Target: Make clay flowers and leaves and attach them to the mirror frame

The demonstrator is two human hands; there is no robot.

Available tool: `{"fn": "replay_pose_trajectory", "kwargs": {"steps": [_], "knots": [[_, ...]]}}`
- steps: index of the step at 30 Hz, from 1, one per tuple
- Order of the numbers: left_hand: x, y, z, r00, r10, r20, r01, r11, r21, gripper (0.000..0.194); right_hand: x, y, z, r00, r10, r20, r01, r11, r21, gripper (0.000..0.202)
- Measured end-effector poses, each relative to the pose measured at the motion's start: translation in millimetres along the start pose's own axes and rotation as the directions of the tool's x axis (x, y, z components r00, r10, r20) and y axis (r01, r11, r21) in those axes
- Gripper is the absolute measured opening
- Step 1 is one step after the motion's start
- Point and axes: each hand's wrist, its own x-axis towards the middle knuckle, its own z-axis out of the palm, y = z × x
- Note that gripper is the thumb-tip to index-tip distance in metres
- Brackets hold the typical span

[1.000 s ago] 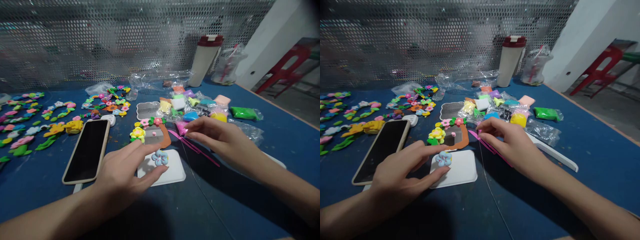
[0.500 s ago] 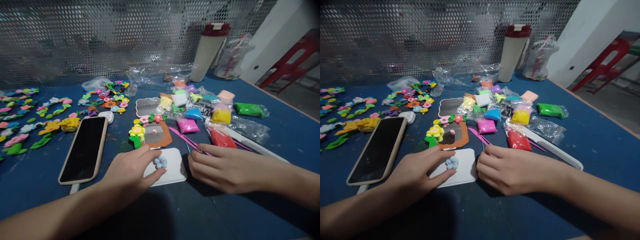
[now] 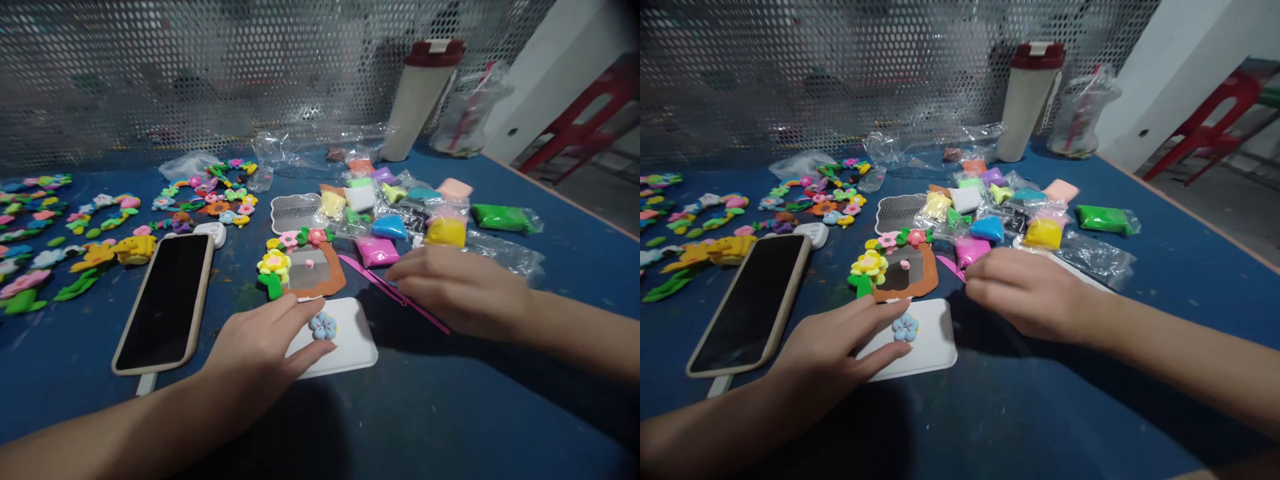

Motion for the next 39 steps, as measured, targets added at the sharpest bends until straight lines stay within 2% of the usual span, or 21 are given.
{"fn": "replay_pose_trajectory", "kwargs": {"steps": [1, 2, 3, 4, 5, 6, 10, 13, 17, 30, 39], "knots": [[0.1, -0.4, 0.0, 1.000, -0.004, 0.004, 0.004, 1.000, 0.002, 0.031, 1.1, -4.4, 1.8, 0.974, 0.214, -0.077, -0.203, 0.970, 0.137, 0.016], [0.3, -0.7, 0.2, 1.000, -0.008, 0.010, 0.008, 1.000, 0.004, 0.031, 3.7, -10.0, 3.8, 0.910, 0.399, -0.116, -0.356, 0.893, 0.277, 0.011], [0.5, -1.0, 0.6, 1.000, -0.012, 0.016, 0.012, 1.000, 0.005, 0.031, 7.4, -16.2, 6.3, 0.855, 0.501, -0.134, -0.419, 0.819, 0.392, 0.008], [0.7, -1.2, 1.0, 1.000, -0.014, 0.022, 0.014, 1.000, 0.004, 0.030, 11.8, -22.5, 9.2, 0.824, 0.561, -0.077, -0.472, 0.756, 0.454, 0.008], [0.9, -1.3, 1.5, 1.000, -0.015, 0.026, 0.015, 1.000, 0.002, 0.029, 16.4, -28.1, 12.5, 0.816, 0.576, -0.051, -0.489, 0.734, 0.471, 0.008], [0.9, -1.2, 1.9, 0.999, -0.019, 0.032, 0.019, 1.000, 0.001, 0.028, 20.8, -32.9, 16.1, 0.815, 0.579, -0.034, -0.496, 0.726, 0.476, 0.009], [0.7, 0.3, 1.8, 0.998, -0.033, 0.057, 0.034, 0.999, -0.024, 0.025, 29.4, -41.7, 30.0, 0.871, 0.491, 0.004, -0.429, 0.758, 0.492, 0.011], [1.1, 1.0, 1.4, 0.994, -0.054, 0.092, 0.058, 0.997, -0.042, 0.026, 27.6, -42.3, 35.4, 0.884, 0.468, 0.004, -0.401, 0.752, 0.523, 0.012], [1.2, -0.3, 1.7, 0.989, -0.076, 0.127, 0.084, 0.995, -0.061, 0.027, 24.1, -42.4, 36.9, 0.879, 0.477, -0.014, -0.400, 0.753, 0.523, 0.014], [2.3, 1.4, 0.9, 0.984, -0.086, 0.157, 0.097, 0.993, -0.060, 0.025, 24.4, -45.5, 39.7, 0.852, 0.519, 0.067, -0.475, 0.713, 0.515, 0.012], [0.4, 2.2, 1.1, 0.986, -0.095, 0.137, 0.101, 0.994, -0.034, 0.025, 25.6, -45.6, 40.1, 0.860, 0.505, 0.069, -0.462, 0.714, 0.527, 0.011]]}}
